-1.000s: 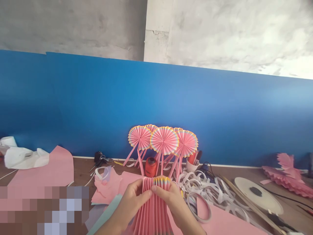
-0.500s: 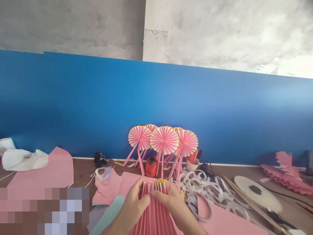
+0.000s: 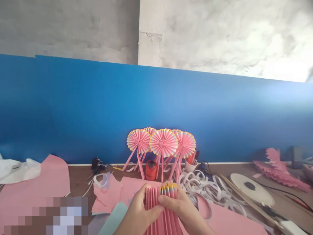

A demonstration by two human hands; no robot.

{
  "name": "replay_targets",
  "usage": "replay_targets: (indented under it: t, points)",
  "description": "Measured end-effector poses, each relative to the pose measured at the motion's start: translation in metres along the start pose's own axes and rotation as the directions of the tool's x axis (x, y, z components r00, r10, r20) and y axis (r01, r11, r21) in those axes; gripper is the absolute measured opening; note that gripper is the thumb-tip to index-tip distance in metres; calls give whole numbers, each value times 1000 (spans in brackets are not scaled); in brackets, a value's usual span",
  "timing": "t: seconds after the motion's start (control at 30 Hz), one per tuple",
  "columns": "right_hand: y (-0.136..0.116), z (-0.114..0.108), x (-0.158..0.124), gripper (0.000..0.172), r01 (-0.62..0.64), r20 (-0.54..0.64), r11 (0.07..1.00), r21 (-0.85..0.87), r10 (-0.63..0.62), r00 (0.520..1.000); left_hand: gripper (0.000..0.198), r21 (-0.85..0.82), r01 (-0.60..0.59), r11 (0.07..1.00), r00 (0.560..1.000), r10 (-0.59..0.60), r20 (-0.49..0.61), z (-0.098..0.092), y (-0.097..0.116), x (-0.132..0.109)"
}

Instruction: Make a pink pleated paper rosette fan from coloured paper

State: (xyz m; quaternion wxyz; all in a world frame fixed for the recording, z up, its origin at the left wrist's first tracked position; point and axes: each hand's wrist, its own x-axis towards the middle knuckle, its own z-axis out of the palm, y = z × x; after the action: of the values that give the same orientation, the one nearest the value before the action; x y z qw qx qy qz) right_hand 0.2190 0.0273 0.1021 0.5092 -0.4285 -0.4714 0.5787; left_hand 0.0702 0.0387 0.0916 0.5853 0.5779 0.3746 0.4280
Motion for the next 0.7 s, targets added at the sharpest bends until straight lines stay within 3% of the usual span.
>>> replay_targets:
  t: [0.13, 0.3, 0.53, 0.7]
  points:
    - [-3, 4, -4, 36, -42, -6, 999, 23, 42, 999, 31, -1, 65, 998, 998, -65, 7, -5, -1, -2]
    - [0, 6, -3, 33, -31, -69, 999, 12, 32, 997, 37, -175, 74, 982, 993, -56, 102, -14, -4, -2]
    - [12, -5, 8, 29, 65, 18, 994, -83, -64, 998, 30, -209, 48, 977, 999, -43, 30, -9, -13, -2]
    - [19, -4, 11, 22, 56, 20, 969, -242, -53, 998, 19, -88, 4, 996, 1000, -6, -19, -3, -5, -9]
